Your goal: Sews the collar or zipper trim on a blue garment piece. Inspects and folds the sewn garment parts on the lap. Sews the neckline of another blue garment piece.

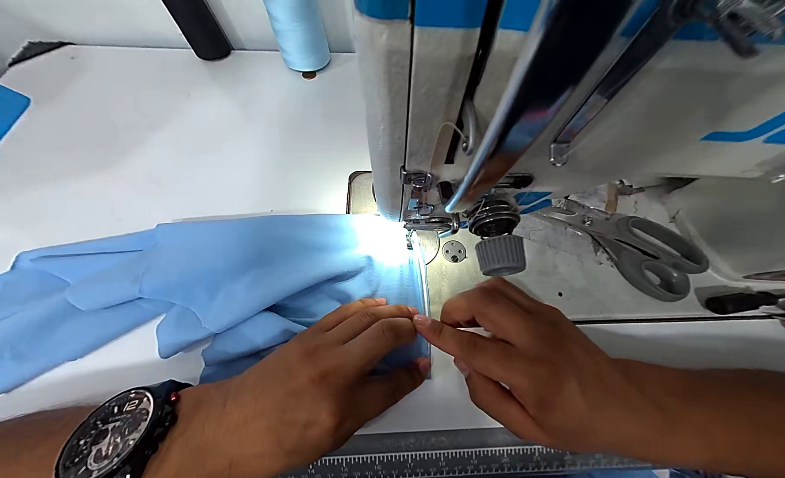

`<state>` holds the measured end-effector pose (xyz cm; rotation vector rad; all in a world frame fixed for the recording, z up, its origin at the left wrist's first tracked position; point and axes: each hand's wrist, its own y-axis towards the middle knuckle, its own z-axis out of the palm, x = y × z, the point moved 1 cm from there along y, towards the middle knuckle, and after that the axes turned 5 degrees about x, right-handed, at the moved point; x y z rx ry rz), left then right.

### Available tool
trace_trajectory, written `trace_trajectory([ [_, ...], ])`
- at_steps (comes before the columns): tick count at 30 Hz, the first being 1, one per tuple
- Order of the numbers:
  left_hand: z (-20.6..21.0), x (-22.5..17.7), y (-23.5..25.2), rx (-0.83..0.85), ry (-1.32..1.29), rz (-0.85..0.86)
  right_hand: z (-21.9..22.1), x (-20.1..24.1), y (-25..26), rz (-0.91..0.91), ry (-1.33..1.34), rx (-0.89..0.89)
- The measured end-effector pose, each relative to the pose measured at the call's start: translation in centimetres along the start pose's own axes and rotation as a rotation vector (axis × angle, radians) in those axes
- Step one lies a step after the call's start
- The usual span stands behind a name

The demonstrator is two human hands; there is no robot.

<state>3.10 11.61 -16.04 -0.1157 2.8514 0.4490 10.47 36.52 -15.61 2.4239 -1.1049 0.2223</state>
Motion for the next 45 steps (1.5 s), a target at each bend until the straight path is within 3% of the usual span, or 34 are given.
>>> trace_trajectory([
  [10, -0.6, 0.8, -0.1, -0.032, -0.133, 0.004, 0.8, 0.6, -0.7, -0.104, -0.097, 0.124],
  [14, -1.0, 2.2, 1.2, -0.177, -0.031, -0.123, 0.9, 0.7, -0.7, -0.156, -0.156, 0.143],
  [18, 0.0, 3.0, 2.2, -0.104, 0.185, -0.339, 0.7, 0.6, -0.5, -0.19, -0.116, 0.187],
  [24, 0.0, 3.6, 1.3, -0.042, 0.234, -0.404, 0.6, 0.4, -0.3, -0.203, -0.087, 0.228],
  [45, -0.4, 5.2, 2.2, -0.029, 0.274, -0.435, 0.5, -1.1, 0.7, -0.193, -0.158, 0.183],
])
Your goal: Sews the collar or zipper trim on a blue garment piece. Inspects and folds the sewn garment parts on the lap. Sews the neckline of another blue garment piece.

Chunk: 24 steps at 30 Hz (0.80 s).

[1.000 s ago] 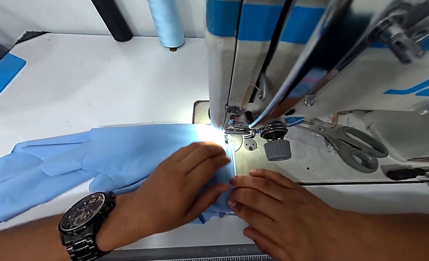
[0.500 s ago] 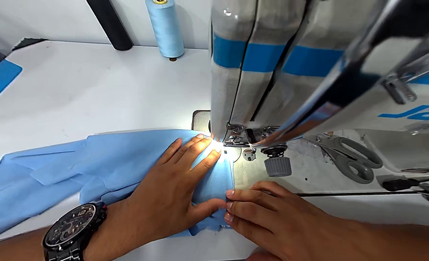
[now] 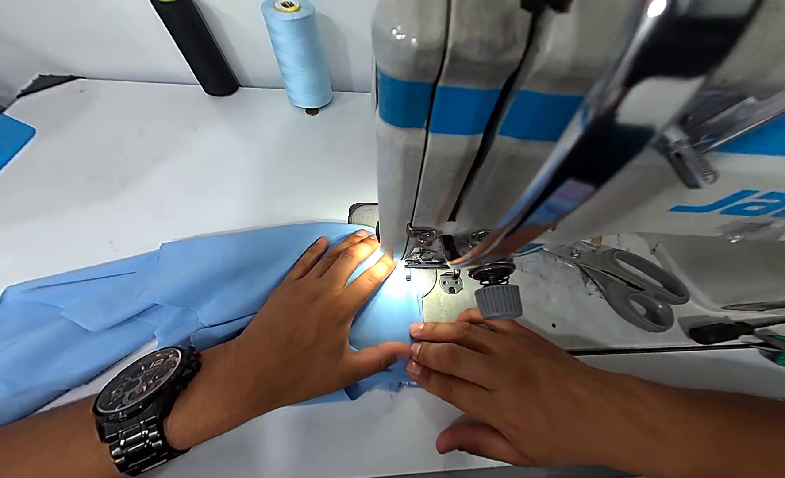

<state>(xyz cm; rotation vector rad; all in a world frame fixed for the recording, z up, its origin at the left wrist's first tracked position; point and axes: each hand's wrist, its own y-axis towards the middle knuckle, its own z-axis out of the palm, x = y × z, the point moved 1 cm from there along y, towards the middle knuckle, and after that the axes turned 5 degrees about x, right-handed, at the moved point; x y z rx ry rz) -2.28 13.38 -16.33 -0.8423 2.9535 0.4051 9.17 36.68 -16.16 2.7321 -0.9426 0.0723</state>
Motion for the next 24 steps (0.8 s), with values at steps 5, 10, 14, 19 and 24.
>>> trace_trajectory([
  [5, 0.1, 0.5, 0.5, 0.003, 0.024, -0.014, 0.1, -0.8, 0.3, -0.011, -0.004, -0.018],
  [10, 0.1, 0.9, 1.0, 0.025, 0.025, -0.043, -0.1, -1.5, 0.5, -0.003, -0.016, -0.024],
  [14, 0.1, 1.4, 1.4, 0.027, -0.01, -0.051, 0.0, -2.4, 0.7, 0.016, -0.007, -0.019],
  [19, -0.5, 1.3, 1.0, -0.116, -0.086, 0.261, -0.1, -2.9, 0.9, 0.021, 0.002, -0.025],
  [24, -0.7, 1.6, -0.1, -0.044, -0.297, 0.524, -0.2, -2.3, 0.5, 0.03, -0.054, -0.015],
])
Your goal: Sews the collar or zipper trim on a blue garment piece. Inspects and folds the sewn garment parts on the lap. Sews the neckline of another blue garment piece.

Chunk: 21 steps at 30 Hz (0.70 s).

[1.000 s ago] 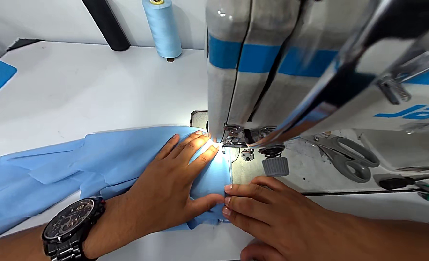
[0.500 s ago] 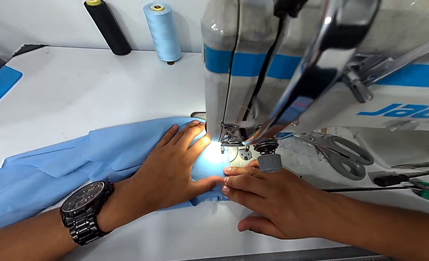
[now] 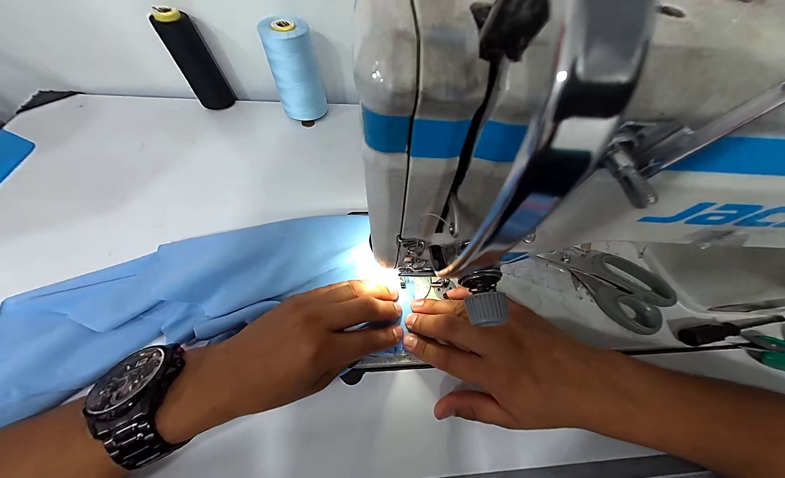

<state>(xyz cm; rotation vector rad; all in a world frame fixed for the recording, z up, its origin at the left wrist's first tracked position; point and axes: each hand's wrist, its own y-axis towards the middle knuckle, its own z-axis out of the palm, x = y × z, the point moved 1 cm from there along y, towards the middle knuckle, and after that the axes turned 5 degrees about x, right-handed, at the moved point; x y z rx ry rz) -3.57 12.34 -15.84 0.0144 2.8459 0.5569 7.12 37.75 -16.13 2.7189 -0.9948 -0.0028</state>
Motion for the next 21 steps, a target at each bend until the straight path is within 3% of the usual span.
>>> trace_trajectory([
  [21, -0.8, 2.5, 0.8, -0.01, 0.066, -0.016, 0.0, -1.4, 0.4, 0.204, -0.034, -0.022],
])
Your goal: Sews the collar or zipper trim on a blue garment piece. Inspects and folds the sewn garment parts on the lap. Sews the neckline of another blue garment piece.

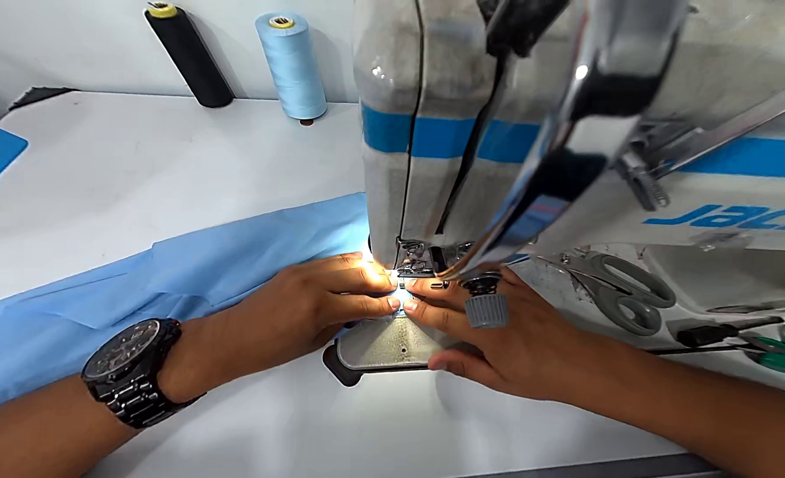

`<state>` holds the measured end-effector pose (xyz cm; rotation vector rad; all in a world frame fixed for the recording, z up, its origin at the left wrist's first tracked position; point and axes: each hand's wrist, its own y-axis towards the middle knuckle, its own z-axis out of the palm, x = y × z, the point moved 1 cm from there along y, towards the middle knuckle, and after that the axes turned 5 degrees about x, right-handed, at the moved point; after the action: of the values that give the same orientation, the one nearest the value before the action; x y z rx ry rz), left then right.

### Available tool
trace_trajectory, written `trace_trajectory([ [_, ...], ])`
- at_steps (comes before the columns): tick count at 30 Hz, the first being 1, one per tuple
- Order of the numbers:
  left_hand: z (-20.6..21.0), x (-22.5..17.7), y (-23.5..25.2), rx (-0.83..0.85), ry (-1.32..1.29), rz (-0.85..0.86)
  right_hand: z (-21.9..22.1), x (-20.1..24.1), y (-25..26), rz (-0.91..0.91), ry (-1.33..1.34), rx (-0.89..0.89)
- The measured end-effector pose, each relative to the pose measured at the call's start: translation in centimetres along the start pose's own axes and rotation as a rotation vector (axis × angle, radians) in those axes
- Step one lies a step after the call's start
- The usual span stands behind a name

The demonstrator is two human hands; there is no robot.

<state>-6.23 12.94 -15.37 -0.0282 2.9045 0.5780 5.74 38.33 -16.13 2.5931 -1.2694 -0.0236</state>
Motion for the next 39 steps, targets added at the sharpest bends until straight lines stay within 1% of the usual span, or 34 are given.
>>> trace_trajectory([
  [5, -0.3, 1.0, 0.5, -0.027, 0.022, -0.018, -0.1, -0.3, 0.4, 0.05, -0.049, 0.004],
  [9, -0.4, 1.4, 0.8, -0.031, 0.054, -0.04, -0.3, -0.8, 0.4, 0.037, -0.04, -0.008],
  [13, -0.8, 1.6, 0.9, 0.016, 0.127, -0.013, -0.2, -2.5, 0.9, -0.052, -0.083, -0.21],
  [15, -1.9, 2.1, 0.7, 0.087, 0.179, 0.02, -0.2, -3.2, 1.3, -0.063, -0.111, -0.266],
  [17, -3.1, 3.1, 0.0, 0.163, 0.173, -0.021, -0.2, -3.3, 1.5, -0.085, -0.137, -0.284],
  [19, -3.8, 3.9, -0.8, 0.24, 0.057, -0.133, -0.2, -3.2, 1.6, -0.123, -0.168, -0.273],
  [20, -3.8, 4.3, -1.3, 0.237, -0.04, -0.176, -0.4, -3.0, 1.6, -0.143, -0.202, -0.273],
  [23, -3.6, 4.1, -2.3, 0.097, -0.367, -0.329, -0.8, -1.3, 0.9, -0.156, -0.279, -0.263],
  [24, -3.8, 3.3, -2.5, 0.047, -0.465, -0.393, -0.8, 0.2, 0.7, -0.102, -0.259, -0.256],
  [25, -3.9, 2.3, -2.6, -0.006, -0.565, -0.455, -0.9, 2.3, 0.7, 0.007, -0.192, -0.238],
  [28, -3.1, -1.8, -2.5, -0.159, -0.902, -0.61, 0.0, 9.8, 2.1, 0.426, 0.088, -0.185],
  [29, -2.9, -3.7, -2.5, -0.216, -0.997, -0.66, 0.6, 11.4, 2.8, 0.525, 0.147, -0.209],
  [30, -2.8, -5.9, -2.6, -0.289, -1.068, -0.708, 1.2, 12.5, 3.3, 0.584, 0.207, -0.25],
  [31, -3.3, -8.4, -2.9, -0.375, -1.092, -0.755, 1.6, 12.9, 3.6, 0.611, 0.304, -0.308],
  [33, -5.4, -11.6, -4.7, -0.545, -1.039, -0.774, 0.8, 13.6, 3.1, 0.616, 0.622, -0.418],
  [35, -9.0, -13.5, -8.0, -0.682, -0.839, -0.732, -2.0, 15.5, 1.7, 0.556, 0.985, -0.494],
  [36, -11.2, -14.5, -9.9, -0.725, -0.701, -0.683, -4.0, 16.7, 1.0, 0.501, 1.09, -0.529],
  [37, -13.5, -15.7, -11.7, -0.742, -0.554, -0.614, -6.1, 18.0, 0.6, 0.43, 1.115, -0.576],
  [38, -15.8, -17.2, -13.2, -0.73, -0.41, -0.531, -8.1, 19.4, 0.4, 0.358, 1.05, -0.639],
  [39, -17.9, -18.6, -14.5, -0.706, -0.273, -0.449, -10.0, 20.9, 0.6, 0.29, 0.915, -0.724],
])
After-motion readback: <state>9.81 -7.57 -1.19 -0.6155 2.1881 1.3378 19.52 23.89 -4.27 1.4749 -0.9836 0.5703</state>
